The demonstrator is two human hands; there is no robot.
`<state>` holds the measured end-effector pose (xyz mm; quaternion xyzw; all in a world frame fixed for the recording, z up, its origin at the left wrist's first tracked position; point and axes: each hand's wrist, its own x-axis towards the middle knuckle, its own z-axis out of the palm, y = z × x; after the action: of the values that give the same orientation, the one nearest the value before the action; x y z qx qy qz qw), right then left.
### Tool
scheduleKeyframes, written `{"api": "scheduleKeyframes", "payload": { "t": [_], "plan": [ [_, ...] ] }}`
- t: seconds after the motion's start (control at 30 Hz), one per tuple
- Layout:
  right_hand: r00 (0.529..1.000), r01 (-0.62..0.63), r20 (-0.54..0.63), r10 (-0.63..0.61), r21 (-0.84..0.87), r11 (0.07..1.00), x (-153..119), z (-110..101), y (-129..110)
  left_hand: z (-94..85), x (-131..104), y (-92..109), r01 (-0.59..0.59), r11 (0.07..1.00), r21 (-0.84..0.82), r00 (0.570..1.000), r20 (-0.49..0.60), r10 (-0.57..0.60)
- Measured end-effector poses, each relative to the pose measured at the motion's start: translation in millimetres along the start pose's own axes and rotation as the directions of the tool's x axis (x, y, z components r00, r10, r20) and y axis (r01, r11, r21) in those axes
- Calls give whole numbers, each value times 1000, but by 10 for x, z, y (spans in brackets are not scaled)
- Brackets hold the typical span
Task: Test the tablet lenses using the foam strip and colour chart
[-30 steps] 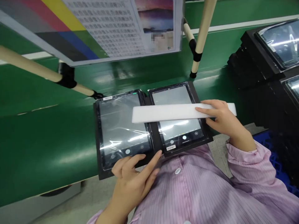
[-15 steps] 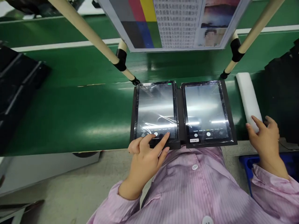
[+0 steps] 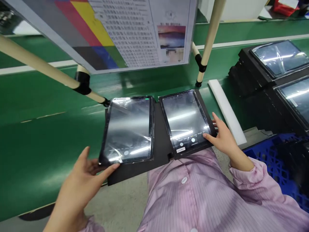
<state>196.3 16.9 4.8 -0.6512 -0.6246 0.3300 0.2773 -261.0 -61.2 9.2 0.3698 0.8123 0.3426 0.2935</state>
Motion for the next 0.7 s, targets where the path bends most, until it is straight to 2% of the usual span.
{"api": "scheduleKeyframes", "payload": {
  "t": [0.07,0.1,0.17,0.27,0.33,0.4,0.47,0.53,0.63,0.7],
  "plan": [
    [998,42,-38,-41,21,999,30,-36,-12,-16,41,66,74,991,-112,997,-1,-75],
    [995,72,-69,-70,33,997,43,-55,-25,-6,61,111,92,971,-221,996,2,-94],
    [979,143,-149,-138,27,989,66,-77,-83,45,102,220,122,895,-429,992,28,-122],
    [941,263,-213,-261,-20,964,82,-23,-299,160,128,397,144,814,-563,990,76,-122],
    [934,323,-150,-324,-28,946,79,79,-522,225,99,498,163,783,-600,986,118,-116],
    [933,361,4,-361,-9,933,75,211,-774,257,29,565,189,717,-671,981,156,-112],
    [909,386,163,-383,19,923,81,346,-1010,253,-76,594,190,646,-739,980,179,-83],
    [880,413,243,-408,34,910,97,468,-1198,224,-206,595,158,596,-787,986,162,-47],
    [844,460,237,-481,142,877,125,630,-1367,176,-404,586,106,550,-829,992,128,1],
    [828,481,148,-540,308,821,145,725,-1419,171,-504,606,87,536,-839,990,131,45]
  ]
}}
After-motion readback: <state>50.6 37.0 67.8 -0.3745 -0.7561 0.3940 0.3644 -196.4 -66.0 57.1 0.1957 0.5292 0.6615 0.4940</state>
